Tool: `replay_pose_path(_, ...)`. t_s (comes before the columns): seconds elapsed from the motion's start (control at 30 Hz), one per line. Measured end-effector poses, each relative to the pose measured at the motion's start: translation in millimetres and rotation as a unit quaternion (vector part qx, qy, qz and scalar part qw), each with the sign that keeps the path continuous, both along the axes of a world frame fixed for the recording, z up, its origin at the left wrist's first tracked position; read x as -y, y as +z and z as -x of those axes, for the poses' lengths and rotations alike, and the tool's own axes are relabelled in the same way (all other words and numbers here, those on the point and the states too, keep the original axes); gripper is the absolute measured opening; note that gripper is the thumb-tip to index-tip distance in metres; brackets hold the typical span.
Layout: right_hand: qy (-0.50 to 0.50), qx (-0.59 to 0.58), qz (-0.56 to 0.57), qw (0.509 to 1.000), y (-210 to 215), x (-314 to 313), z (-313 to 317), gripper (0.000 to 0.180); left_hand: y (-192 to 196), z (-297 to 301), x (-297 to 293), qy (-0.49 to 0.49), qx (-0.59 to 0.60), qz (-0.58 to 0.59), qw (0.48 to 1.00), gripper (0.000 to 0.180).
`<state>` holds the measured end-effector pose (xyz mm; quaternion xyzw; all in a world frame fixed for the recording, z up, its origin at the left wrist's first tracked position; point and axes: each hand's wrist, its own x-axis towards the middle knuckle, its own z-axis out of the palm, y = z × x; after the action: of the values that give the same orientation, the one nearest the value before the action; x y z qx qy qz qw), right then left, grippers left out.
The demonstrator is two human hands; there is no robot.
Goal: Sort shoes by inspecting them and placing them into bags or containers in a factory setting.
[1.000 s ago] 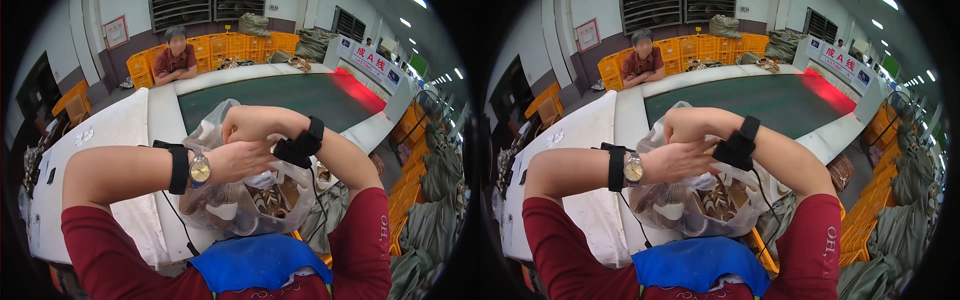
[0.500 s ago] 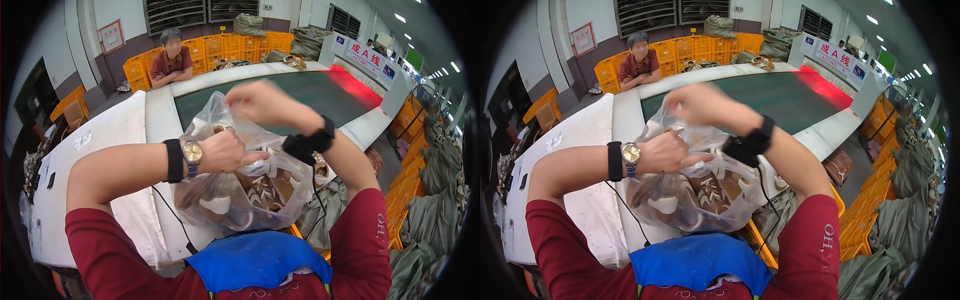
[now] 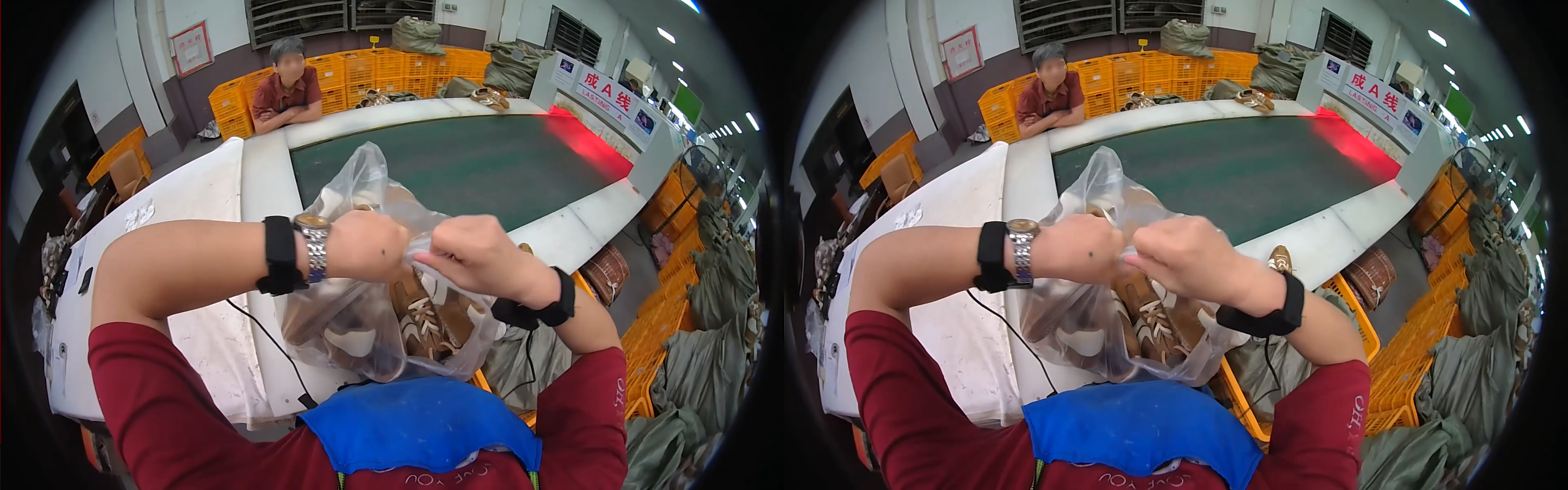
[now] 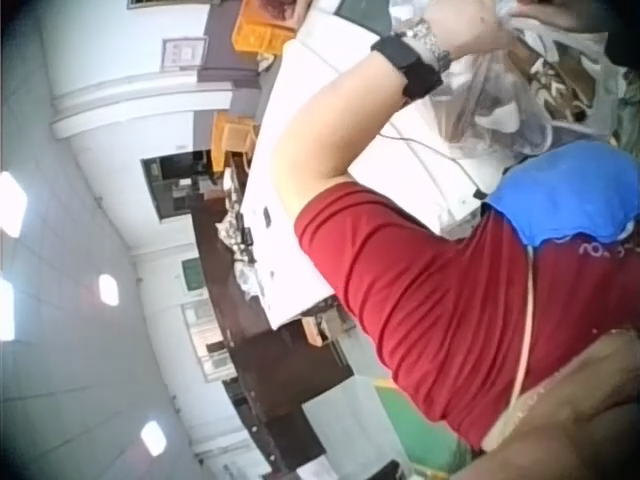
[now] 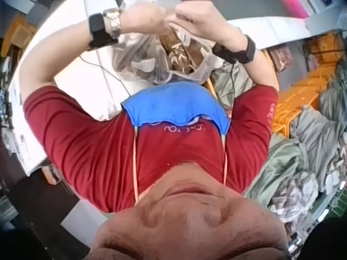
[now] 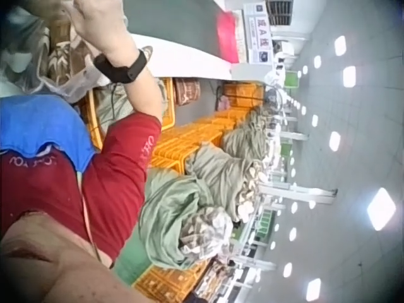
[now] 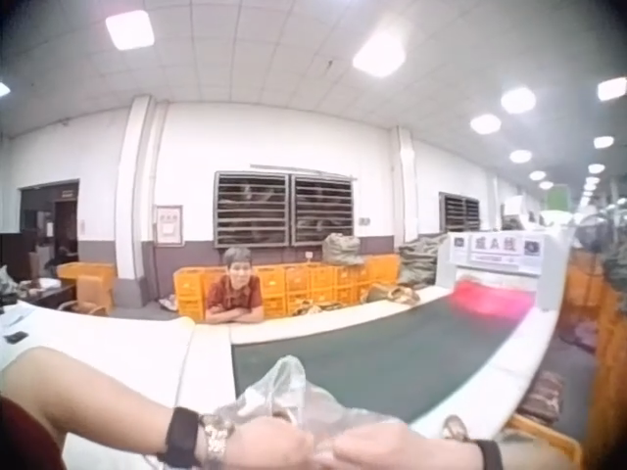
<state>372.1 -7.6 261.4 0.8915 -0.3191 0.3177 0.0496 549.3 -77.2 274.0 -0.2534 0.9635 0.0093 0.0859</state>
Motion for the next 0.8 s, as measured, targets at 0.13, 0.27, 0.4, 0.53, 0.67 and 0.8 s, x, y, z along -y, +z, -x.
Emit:
replay_pose_path(0.13,0.056,0.000,0.020,0.998,3.6,3.8,10.0,0.016,6.1,-11.3,-3.0,0.074,-0.075,-0.116,0.988,0.046)
replay_pose_path(0.27,0.069,0.005,0.015,0.998,-5.8,14.0,7.0,0.015,-8.1,-24.1,-0.5,0.083,-0.064,0.056,0.993,0.036)
replay_pose_path(0.4,0.069,0.003,0.022,0.997,-0.5,32.6,0.8,0.016,6.7,-23.0,8.3,0.083,0.032,-0.018,0.996,0.037)
replay_pose_path(0.53,0.041,0.062,-0.155,0.985,-15.0,79.5,-7.8,0.010,-10.5,-24.8,11.4,0.040,-0.021,-0.008,0.999,0.028)
replay_pose_path(0.67,0.067,0.161,-0.406,0.897,-53.0,114.9,-12.4,0.010,-12.9,-39.1,14.3,-0.079,0.004,0.183,0.980,0.006)
replay_pose_path(0.8,0.117,0.192,-0.421,0.879,-56.1,125.8,-33.7,0.016,-20.0,-38.3,7.7,-0.117,-0.049,0.277,0.952,0.009)
